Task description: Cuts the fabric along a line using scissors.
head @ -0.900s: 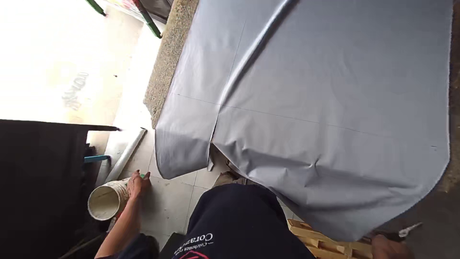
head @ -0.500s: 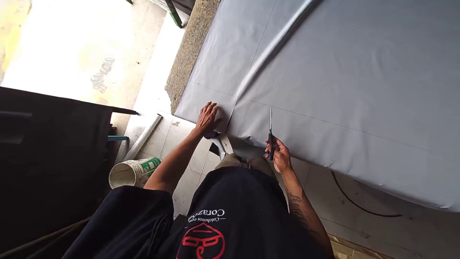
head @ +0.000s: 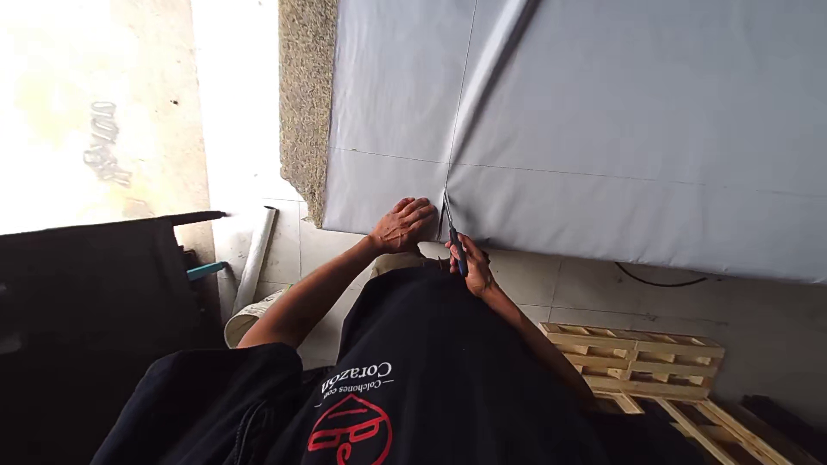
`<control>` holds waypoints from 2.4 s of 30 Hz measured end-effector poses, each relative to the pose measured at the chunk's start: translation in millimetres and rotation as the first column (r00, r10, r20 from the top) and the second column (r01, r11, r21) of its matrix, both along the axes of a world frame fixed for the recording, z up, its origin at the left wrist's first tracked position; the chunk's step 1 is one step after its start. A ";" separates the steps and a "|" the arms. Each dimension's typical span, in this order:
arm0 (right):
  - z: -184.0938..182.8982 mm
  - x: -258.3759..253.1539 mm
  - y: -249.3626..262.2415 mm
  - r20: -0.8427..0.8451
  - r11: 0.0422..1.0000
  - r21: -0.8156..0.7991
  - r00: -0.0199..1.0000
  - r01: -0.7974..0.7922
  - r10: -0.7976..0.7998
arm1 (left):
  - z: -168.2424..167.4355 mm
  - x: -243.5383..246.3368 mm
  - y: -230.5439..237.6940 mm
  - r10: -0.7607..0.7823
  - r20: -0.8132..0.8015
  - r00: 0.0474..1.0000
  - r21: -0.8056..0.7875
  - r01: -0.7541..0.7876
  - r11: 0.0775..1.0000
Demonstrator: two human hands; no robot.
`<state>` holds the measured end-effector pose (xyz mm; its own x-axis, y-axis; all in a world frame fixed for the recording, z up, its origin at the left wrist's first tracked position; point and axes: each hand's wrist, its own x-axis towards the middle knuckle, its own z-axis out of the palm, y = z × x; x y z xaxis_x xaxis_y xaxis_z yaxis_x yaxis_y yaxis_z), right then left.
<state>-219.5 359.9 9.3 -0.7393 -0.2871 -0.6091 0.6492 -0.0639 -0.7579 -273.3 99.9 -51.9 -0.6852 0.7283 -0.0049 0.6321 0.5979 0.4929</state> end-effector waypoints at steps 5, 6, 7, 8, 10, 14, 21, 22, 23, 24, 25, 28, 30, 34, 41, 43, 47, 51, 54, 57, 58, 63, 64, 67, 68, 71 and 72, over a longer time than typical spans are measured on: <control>-1.5 -16.7 -53.0 -0.038 0.972 0.004 0.972 0.234 -0.233 | -8.8 -3.2 -10.1 -0.429 -0.129 0.894 0.011 0.434 0.901; -1.4 -20.6 -58.2 -0.046 0.967 0.013 0.966 0.255 -0.254 | -8.9 -6.2 -10.2 -0.458 -0.146 0.877 0.001 0.463 0.886; -1.1 -23.5 -62.4 -0.057 0.961 0.036 0.961 0.274 -0.272 | -8.7 -10.8 -9.6 -0.486 -0.151 0.861 -0.004 0.491 0.871; 0.5 -25.2 -65.5 -0.064 0.956 0.062 0.957 0.287 -0.283 | -9.4 -15.8 -8.8 -0.511 -0.158 0.845 -0.005 0.517 0.856; 4.4 -24.5 -69.8 -0.078 0.946 0.110 0.952 0.303 -0.296 | -11.7 -22.2 -7.6 -0.541 -0.217 0.812 0.003 0.555 0.832; 7.0 -19.6 -72.3 -0.125 0.928 0.136 0.935 0.348 -0.332 | -16.0 -25.5 -6.4 -0.523 -0.376 0.765 -0.016 0.559 0.829; 6.1 -50.1 -81.9 -0.132 0.903 0.084 0.903 0.421 -0.408 | -18.7 -25.5 -6.0 -0.533 -0.398 0.747 -0.065 0.557 0.828; 5.6 -52.5 -81.3 -0.142 0.908 0.079 0.906 0.411 -0.398 | -20.4 -25.9 -5.6 -0.526 -0.398 0.752 -0.050 0.555 0.830; 5.5 -53.4 -80.7 -0.153 0.913 0.072 0.909 0.402 -0.388 | -22.1 -26.1 -4.9 -0.513 -0.401 0.759 -0.024 0.551 0.834; 6.1 -54.3 -80.5 -0.160 0.913 0.066 0.908 0.402 -0.388 | -23.9 -26.2 -4.1 -0.500 -0.398 0.769 0.003 0.546 0.837; 6.6 -55.5 -80.9 -0.164 0.913 0.063 0.907 0.402 -0.388 | -24.7 -25.6 -3.4 -0.493 -0.392 0.777 0.017 0.542 0.840; 4.1 -71.2 -82.8 -0.170 0.903 0.071 0.897 0.424 -0.408 | -21.6 -26.0 -2.7 -0.485 -0.389 0.783 0.003 0.527 0.850; 1.9 -85.8 -84.3 -0.164 0.895 0.059 0.889 0.442 -0.428 | -17.9 -25.5 -2.0 -0.486 -0.379 0.787 -0.014 0.521 0.854; 2.5 -105.8 -84.5 -0.189 0.906 0.057 0.896 0.419 -0.403 | -15.7 -27.3 -1.1 -0.481 -0.324 0.814 0.010 0.512 0.859; 1.9 -154.3 -83.9 -0.184 0.881 0.016 0.868 0.472 -0.461 | -18.4 -28.7 0.0 -0.499 -0.305 0.811 -0.008 0.521 0.853; 2.7 -167.1 -84.4 -0.196 0.883 0.013 0.867 0.469 -0.458 | -20.3 -27.7 -0.2 -0.505 -0.307 0.807 -0.028 0.522 0.852; 3.5 -199.5 -85.0 -0.206 0.884 0.000 0.865 0.467 -0.458 | -24.0 -27.0 0.1 -0.499 -0.303 0.812 -0.011 0.521 0.853; 6.4 -234.1 -86.0 -0.207 0.885 -0.008 0.865 0.465 -0.456 | -24.2 -27.6 0.7 -0.490 -0.291 0.822 -0.003 0.512 0.859; 5.1 -259.0 -87.5 -0.208 0.887 -0.007 0.867 0.462 -0.453 | -23.1 -27.9 0.8 -0.486 -0.274 0.830 0.002 0.506 0.863; 4.2 -282.7 -89.1 -0.198 0.880 -0.022 0.861 0.474 -0.469 | -22.3 -28.4 1.0 -0.476 -0.261 0.840 0.015 0.497 0.868; 4.8 -291.0 -89.4 -0.195 0.877 -0.028 0.858 0.479 -0.475 | -23.1 -28.8 1.0 -0.473 -0.261 0.841 0.017 0.494 0.869; 6.9 -337.3 -90.7 -0.196 0.881 -0.032 0.861 0.472 -0.469 | -23.8 -28.0 2.2 -0.443 -0.189 0.876 0.100 0.467 0.879; 7.5 -346.7 -91.4 -0.195 0.880 -0.037 0.861 0.473 -0.470 | -22.2 -28.3 2.1 -0.443 -0.156 0.883 0.112 0.462 0.880; 9.2 -374.5 -92.7 -0.182 0.879 -0.042 0.862 0.474 -0.474 | -22.0 -28.5 1.7 -0.436 -0.087 0.896 0.149 0.445 0.883; 9.2 -383.2 -93.5 -0.176 0.877 -0.041 0.861 0.478 -0.477 | -23.8 -27.9 1.7 -0.429 -0.078 0.900 0.167 0.436 0.884; 6.4 -405.9 -95.4 -0.185 0.871 -0.055 0.853 0.488 -0.489 | -26.2 -27.6 0.9 -0.418 -0.032 0.908 0.216 0.415 0.884; 5.9 -414.1 -95.8 -0.189 0.869 -0.059 0.849 0.491 -0.493 | -26.8 -27.5 0.9 -0.411 -0.005 0.912 0.240 0.400 0.885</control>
<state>-633.6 264.1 15.1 -0.8869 0.1407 -0.4400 0.3732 -0.3430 -0.8620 -300.7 100.8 -78.7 -0.3330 0.9268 0.1735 0.7687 0.1603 0.6192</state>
